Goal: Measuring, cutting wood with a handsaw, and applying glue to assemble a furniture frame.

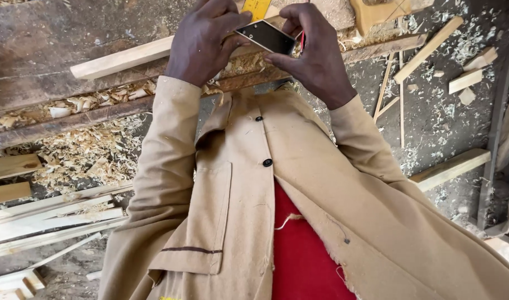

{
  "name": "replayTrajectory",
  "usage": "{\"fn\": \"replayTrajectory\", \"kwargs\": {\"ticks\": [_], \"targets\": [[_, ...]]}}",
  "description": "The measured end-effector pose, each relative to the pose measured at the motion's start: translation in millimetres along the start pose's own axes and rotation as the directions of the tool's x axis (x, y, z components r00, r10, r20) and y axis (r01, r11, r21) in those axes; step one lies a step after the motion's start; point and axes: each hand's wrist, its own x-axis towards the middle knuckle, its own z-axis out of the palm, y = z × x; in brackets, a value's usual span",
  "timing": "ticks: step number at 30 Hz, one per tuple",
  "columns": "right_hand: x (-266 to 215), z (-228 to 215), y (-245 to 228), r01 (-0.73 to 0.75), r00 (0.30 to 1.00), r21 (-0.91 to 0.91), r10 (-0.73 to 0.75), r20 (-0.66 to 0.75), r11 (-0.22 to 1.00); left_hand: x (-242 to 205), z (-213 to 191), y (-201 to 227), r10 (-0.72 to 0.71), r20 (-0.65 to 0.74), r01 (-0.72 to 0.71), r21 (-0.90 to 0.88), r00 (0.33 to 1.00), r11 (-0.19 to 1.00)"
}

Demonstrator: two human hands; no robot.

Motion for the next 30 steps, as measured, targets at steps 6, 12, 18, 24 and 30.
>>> {"fn": "replayTrajectory", "kwargs": {"ticks": [6, 12, 18, 24, 30], "targets": [[-8.1, -2.9, 1.5, -0.069, 0.997, 0.024, 0.070, -0.033, 0.997, 0.0, 1.7, -4.1, 0.040, -0.021, -0.039, 0.057, 0.999, 0.998], [-6.0, -9.7, -3.4, -0.216, 0.947, 0.302, 0.275, -0.167, 0.929, -2.6, 5.7, -5.5, 0.032, -0.026, -0.031, 0.036, 0.999, 0.999], [-8.6, 2.5, -3.8, -0.133, 0.939, 0.499, 0.270, -0.214, 0.857, -1.2, 0.1, -0.6, 0.016, -0.021, -0.016, -0.007, 1.000, 1.000], [5.0, 4.5, -7.5, -0.097, 0.965, 0.476, 0.200, -0.171, 0.874, -3.2, 0.6, -1.0, 0.021, -0.021, -0.021, -0.004, 1.000, 1.000], [6.3, 11.5, -12.2, -0.121, 0.976, 0.394, 0.183, -0.121, 0.911, -2.3, 1.6, -1.7, 0.029, -0.015, -0.029, 0.021, 0.999, 0.999]]}}
